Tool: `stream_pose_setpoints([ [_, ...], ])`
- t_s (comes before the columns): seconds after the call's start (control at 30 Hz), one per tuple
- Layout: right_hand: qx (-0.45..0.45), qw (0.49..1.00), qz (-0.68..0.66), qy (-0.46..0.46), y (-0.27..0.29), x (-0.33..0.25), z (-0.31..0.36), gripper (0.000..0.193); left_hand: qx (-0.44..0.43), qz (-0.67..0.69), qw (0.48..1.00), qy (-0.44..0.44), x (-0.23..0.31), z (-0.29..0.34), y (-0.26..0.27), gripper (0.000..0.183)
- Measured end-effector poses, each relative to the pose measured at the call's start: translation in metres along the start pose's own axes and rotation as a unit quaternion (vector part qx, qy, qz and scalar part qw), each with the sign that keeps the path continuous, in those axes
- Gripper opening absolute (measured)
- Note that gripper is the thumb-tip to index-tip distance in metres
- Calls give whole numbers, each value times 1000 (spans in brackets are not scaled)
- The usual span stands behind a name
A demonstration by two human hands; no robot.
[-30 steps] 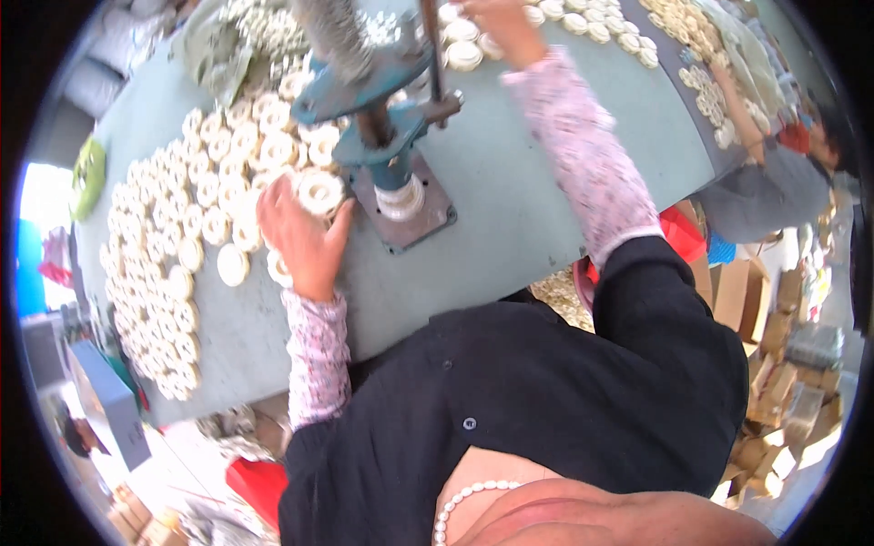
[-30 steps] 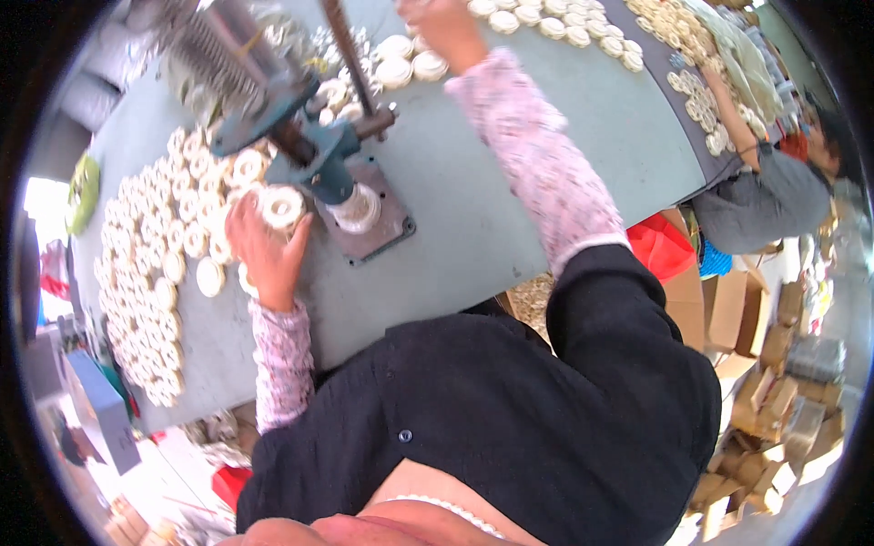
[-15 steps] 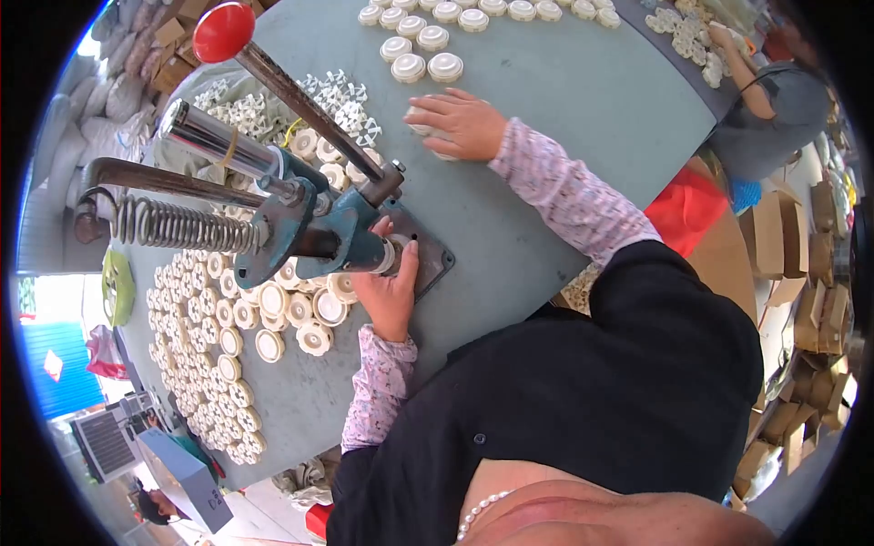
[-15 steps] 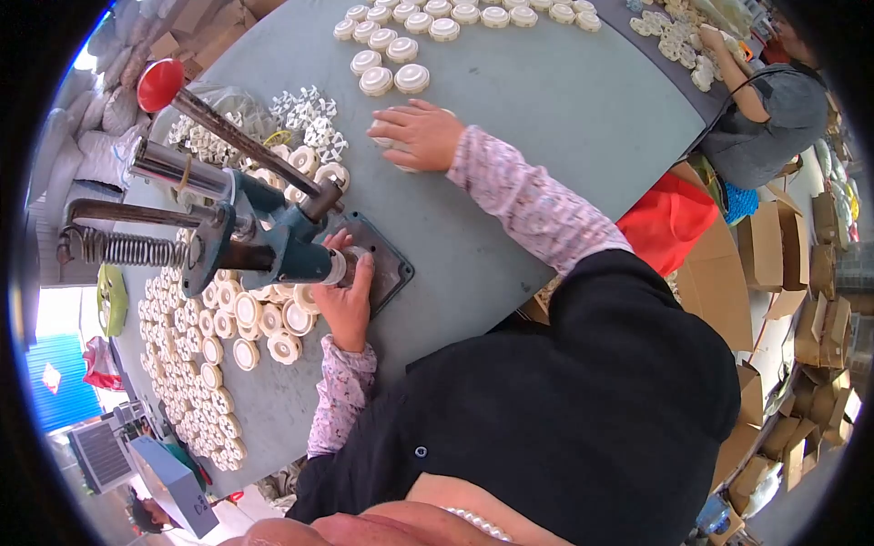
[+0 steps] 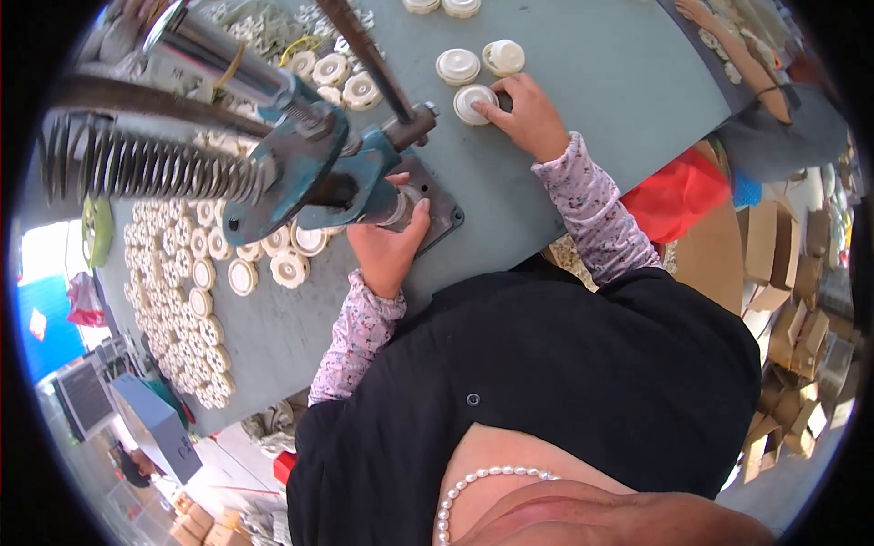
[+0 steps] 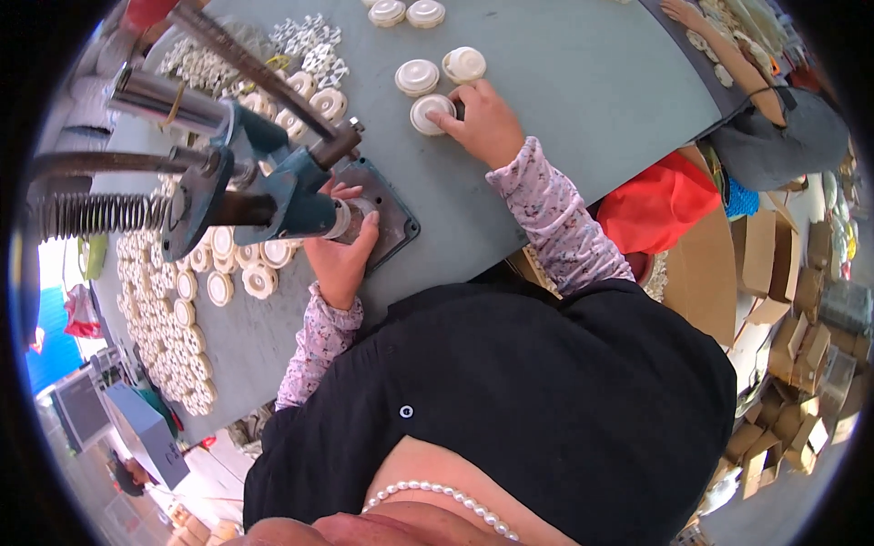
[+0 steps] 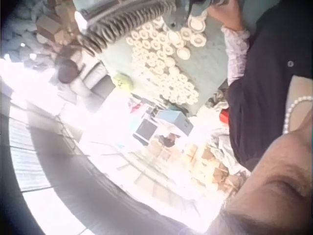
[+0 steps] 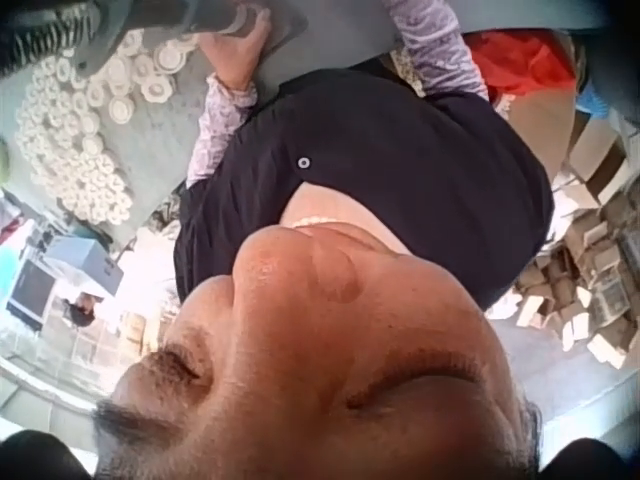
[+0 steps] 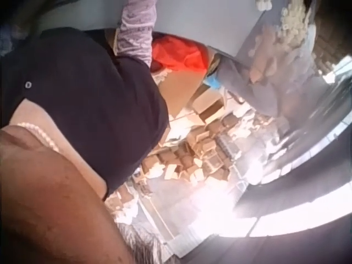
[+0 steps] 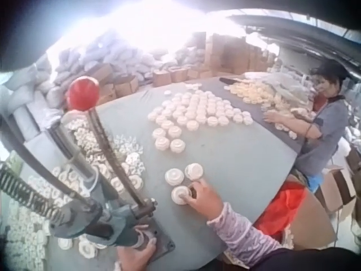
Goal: The person assembles circular plastic components by hand using a manual lever press.
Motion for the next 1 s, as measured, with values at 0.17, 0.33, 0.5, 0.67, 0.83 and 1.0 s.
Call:
stream_pose_setpoints([
  [0.17, -175, 951, -243, -75, -21, -30, 26, 45, -44, -25, 999, -5, -4, 6, 11, 76],
  [0.33, -165, 950, -210, 162, 11, -101, 42, 42, 16, -95, 992, -85, 3, 30, 32, 99],
  [0.5, -93, 884, -141, 437, 20, -177, 65, 38, 20, -144, 978, -151, 12, 36, 33, 113],
  [0.67, -62, 882, -153, 442, -14, -187, 67, 44, 32, -32, 993, -105, -1, 19, 33, 74],
  [0.83, 84, 906, -97, 403, 23, -156, 50, 39, 70, -87, 988, -109, -13, 19, 28, 74],
  [1.0, 251, 934, -71, 244, 98, -172, -48, 27, 76, -87, 985, -131, -7, 5, 30, 76],
])
Point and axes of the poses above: each hand's wrist, its own z-axis away from the middle knuckle, its own y-axis out of the back of the hand, x = y × z, the point moved 7 cm from there along -z, towards the middle knuckle, and after that the axes turned 9 degrees about y, right-handed, at the moved point
